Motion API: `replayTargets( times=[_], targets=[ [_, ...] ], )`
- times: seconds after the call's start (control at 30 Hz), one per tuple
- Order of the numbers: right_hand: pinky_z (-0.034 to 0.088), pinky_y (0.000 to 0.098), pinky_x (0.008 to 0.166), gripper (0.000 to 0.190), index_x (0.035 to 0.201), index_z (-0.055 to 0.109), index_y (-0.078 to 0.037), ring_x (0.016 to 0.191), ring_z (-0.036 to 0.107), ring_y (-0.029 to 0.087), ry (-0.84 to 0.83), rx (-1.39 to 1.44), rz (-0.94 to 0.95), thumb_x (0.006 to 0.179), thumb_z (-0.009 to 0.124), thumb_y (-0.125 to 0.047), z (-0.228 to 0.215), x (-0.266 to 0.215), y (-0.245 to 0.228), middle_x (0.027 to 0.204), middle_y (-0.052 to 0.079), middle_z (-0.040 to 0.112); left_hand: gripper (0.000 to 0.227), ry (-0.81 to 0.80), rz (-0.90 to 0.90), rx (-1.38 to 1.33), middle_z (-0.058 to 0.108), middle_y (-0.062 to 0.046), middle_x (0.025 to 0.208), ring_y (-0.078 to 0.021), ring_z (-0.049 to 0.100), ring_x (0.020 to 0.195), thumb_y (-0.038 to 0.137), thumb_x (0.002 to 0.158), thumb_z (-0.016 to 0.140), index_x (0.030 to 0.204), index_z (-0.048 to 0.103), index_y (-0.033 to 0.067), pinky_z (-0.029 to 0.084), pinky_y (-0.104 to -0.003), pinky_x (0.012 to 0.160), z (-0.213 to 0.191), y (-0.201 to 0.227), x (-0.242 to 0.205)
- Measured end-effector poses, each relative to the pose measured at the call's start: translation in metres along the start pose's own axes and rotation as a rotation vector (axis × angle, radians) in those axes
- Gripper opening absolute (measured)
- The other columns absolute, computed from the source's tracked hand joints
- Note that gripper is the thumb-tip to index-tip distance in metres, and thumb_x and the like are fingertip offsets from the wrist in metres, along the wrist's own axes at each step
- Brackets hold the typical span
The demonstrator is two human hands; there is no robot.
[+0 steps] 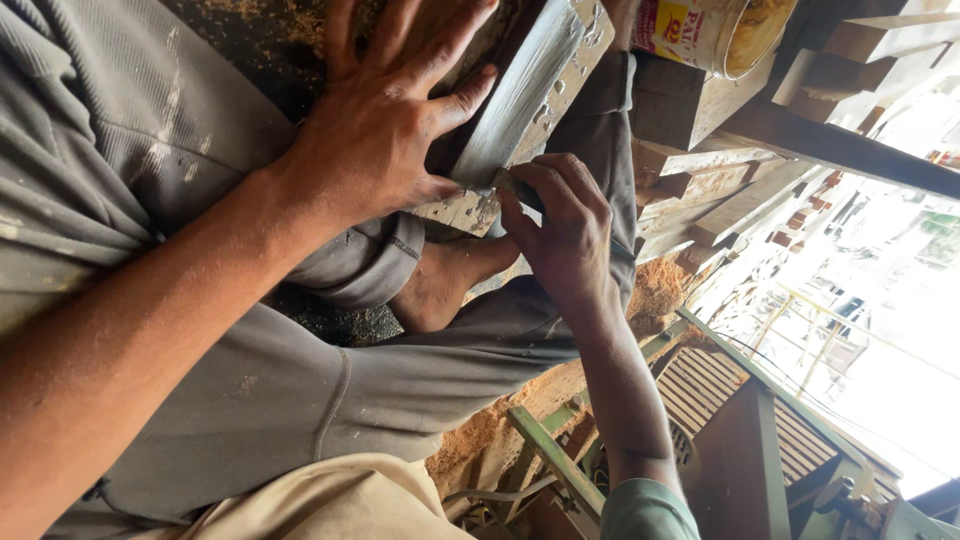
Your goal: The person sits on the floor and sharpens a small metal tool on a rectangular sharpening stone. They repeatedly rub the tool against the stone, occasionally dipping it into a container of liquid and inspecting the edge with their fingers.
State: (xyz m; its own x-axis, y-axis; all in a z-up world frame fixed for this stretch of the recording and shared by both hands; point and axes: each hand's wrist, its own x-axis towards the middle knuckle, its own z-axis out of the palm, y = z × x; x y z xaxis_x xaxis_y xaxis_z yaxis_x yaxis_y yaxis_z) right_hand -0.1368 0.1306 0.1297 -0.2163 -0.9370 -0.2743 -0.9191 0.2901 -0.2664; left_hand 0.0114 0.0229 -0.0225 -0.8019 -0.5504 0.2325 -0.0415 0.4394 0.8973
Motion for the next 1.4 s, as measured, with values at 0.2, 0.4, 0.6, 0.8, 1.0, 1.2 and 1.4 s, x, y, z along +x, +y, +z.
replayTargets(
  times=[0.2, 0.4, 0.6, 0.8, 1.0, 1.2, 1.4],
  targets=[
    [0.058, 0.0371, 0.084, 0.021, 0.108, 0.071, -0.001, 0.096, 0.072, 0.028, -0.033, -0.069, 0.006, 0.089, 0.081, -0.003, -0.005, 0.003, -0.008, 0.105, 0.012, 0.069, 0.087, 0.037, 0.009, 0.039, 0.02, -0.013, 0.177, -0.0385, 0.007, 0.159, 0.056, 0.074, 0.092, 0.143, 0.069, 0.0079, 0.004, -0.071, 0.122, 0.013, -0.004, -0.001],
    [0.057, 0.0391, 0.085, 0.021, 0.108, 0.071, -0.001, 0.097, 0.07, 0.03, -0.055, -0.119, 0.004, 0.089, 0.081, -0.004, -0.007, 0.005, -0.015, 0.106, 0.013, 0.068, 0.088, 0.035, -0.001, 0.061, 0.026, -0.014, 0.174, -0.0371, 0.013, 0.161, 0.055, 0.077, 0.092, 0.146, 0.065, 0.0078, 0.012, -0.068, 0.125, 0.022, -0.007, -0.006],
    [0.056, 0.0408, 0.085, 0.022, 0.108, 0.071, -0.001, 0.097, 0.07, 0.031, -0.069, -0.177, -0.012, 0.089, 0.081, -0.004, -0.008, 0.007, -0.017, 0.106, 0.014, 0.068, 0.088, 0.044, 0.005, 0.078, 0.031, -0.015, 0.17, -0.0371, 0.016, 0.16, 0.054, 0.079, 0.092, 0.148, 0.064, 0.008, 0.015, -0.067, 0.125, 0.027, -0.009, -0.006],
    [0.056, 0.0413, 0.085, 0.022, 0.108, 0.071, -0.001, 0.097, 0.07, 0.031, -0.069, -0.168, -0.01, 0.089, 0.081, -0.004, -0.007, 0.007, -0.018, 0.105, 0.014, 0.068, 0.088, 0.034, 0.005, 0.064, 0.033, -0.015, 0.168, -0.0362, 0.018, 0.159, 0.053, 0.079, 0.092, 0.148, 0.064, 0.0064, 0.018, -0.067, 0.123, 0.026, -0.008, -0.006],
    [0.057, 0.0408, 0.085, 0.021, 0.108, 0.071, -0.001, 0.097, 0.07, 0.031, -0.056, -0.177, -0.011, 0.089, 0.081, -0.005, -0.006, 0.005, -0.018, 0.105, 0.014, 0.068, 0.089, 0.048, -0.001, 0.09, 0.028, -0.014, 0.175, -0.0365, 0.014, 0.158, 0.056, 0.075, 0.092, 0.145, 0.066, 0.0079, 0.016, -0.069, 0.121, 0.022, -0.006, -0.003],
    [0.058, 0.0384, 0.085, 0.018, 0.103, 0.072, -0.001, 0.094, 0.07, 0.028, -0.036, -0.163, -0.075, 0.088, 0.08, -0.004, -0.004, 0.007, -0.012, 0.102, 0.012, 0.068, 0.084, 0.067, 0.021, 0.009, 0.022, -0.013, 0.176, -0.039, 0.008, 0.161, 0.064, 0.081, 0.09, 0.14, 0.068, 0.0066, 0.011, -0.068, 0.127, 0.016, -0.005, -0.001],
    [0.059, 0.0372, 0.083, 0.011, 0.1, 0.073, -0.002, 0.092, 0.071, 0.025, -0.018, -0.186, -0.081, 0.092, 0.08, -0.003, -0.005, 0.024, 0.007, 0.099, 0.01, 0.07, 0.089, 0.016, 0.005, 0.052, 0.019, -0.012, 0.18, -0.0368, 0.006, 0.16, 0.052, 0.069, 0.092, 0.144, 0.069, 0.009, 0.008, -0.066, 0.124, 0.01, 0.001, -0.001]
  ],
)
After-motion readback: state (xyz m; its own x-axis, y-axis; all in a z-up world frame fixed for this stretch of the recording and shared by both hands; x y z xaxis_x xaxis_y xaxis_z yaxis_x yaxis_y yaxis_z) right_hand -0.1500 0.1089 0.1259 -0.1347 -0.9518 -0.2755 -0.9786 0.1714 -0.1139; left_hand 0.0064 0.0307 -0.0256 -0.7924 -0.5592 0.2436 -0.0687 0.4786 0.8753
